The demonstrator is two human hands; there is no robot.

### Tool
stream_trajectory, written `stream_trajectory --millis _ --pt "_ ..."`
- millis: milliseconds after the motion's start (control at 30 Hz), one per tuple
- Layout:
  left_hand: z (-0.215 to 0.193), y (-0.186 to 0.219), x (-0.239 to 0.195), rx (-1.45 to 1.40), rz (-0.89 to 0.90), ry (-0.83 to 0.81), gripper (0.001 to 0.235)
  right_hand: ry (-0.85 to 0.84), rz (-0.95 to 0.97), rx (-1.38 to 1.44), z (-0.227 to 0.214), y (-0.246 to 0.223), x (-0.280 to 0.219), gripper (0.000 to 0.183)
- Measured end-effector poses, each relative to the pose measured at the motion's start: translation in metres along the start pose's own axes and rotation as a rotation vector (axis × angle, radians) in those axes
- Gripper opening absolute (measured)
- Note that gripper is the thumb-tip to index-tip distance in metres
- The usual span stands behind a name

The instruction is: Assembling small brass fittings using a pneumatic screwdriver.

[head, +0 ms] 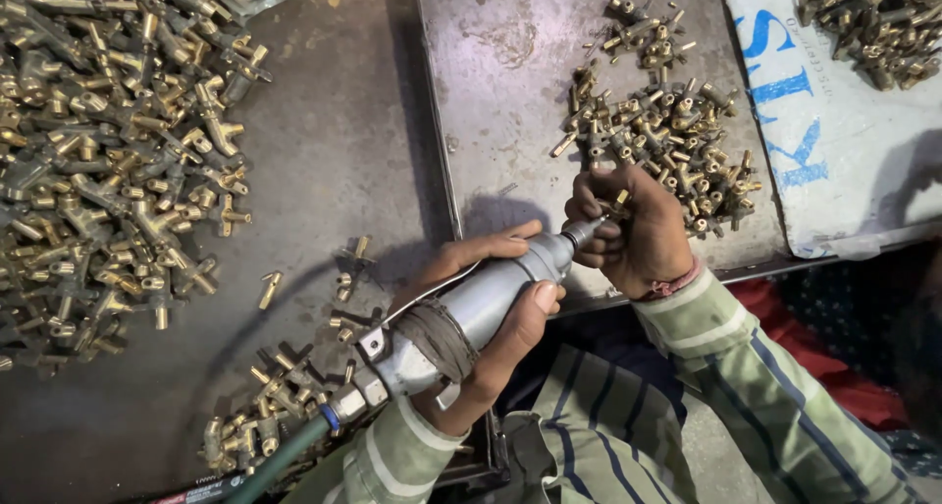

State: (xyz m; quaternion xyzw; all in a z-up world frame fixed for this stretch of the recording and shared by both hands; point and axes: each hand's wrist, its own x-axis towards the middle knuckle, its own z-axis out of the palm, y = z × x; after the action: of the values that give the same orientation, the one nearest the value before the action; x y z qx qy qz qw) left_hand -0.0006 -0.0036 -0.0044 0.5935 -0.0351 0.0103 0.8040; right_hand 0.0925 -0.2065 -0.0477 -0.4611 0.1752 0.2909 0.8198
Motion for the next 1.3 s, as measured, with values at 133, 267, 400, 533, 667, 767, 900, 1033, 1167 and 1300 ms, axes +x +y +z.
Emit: stream_trajectory --millis 133,267,400,533,667,767,900,1033,1167,1300 --pt "0.001 0.003 0.002 -0.021 -0.050 0.007 0.033 -0.004 0.006 0.006 -0.002 0.001 0.001 0.039" --pt "0.002 0.001 0.001 -0.062 -0.046 0.019 0.033 -0.043 -0.003 0.014 0.000 0.000 0.001 0.039" --pt "0.001 0.001 0.001 -0.063 -0.061 0.009 0.035 -0.098 -0.010 0.034 -0.003 -0.002 0.002 0.039" --pt "-0.001 -0.002 0.002 -0.101 -0.120 0.018 0.036 -0.125 0.003 0.054 -0.005 -0.004 0.004 0.039" --pt "-0.001 -0.001 0.002 0.053 0.156 -0.056 0.042 -0.145 0.100 0.078 -0.009 -0.010 0.004 0.038" --pt "-0.001 -0.004 0.001 0.011 0.180 -0.094 0.041 -0.181 0.173 0.092 -0.014 -0.015 0.004 0.040" --pt "-0.009 0.003 0.007 0.226 0.320 -0.198 0.040 -0.179 0.256 0.039 -0.011 -0.021 0.000 0.041" --pt "-0.016 0.024 0.017 0.428 0.388 -0.291 0.040 -0.225 0.355 0.096 -0.021 -0.016 -0.004 0.037" --pt "-0.022 0.030 0.021 0.451 0.391 -0.403 0.033 -0.191 0.318 0.030 -0.020 -0.013 -0.009 0.037" --pt "-0.023 0.025 0.024 0.388 0.359 -0.387 0.035 -0.107 0.229 -0.001 -0.018 -0.015 -0.013 0.035"
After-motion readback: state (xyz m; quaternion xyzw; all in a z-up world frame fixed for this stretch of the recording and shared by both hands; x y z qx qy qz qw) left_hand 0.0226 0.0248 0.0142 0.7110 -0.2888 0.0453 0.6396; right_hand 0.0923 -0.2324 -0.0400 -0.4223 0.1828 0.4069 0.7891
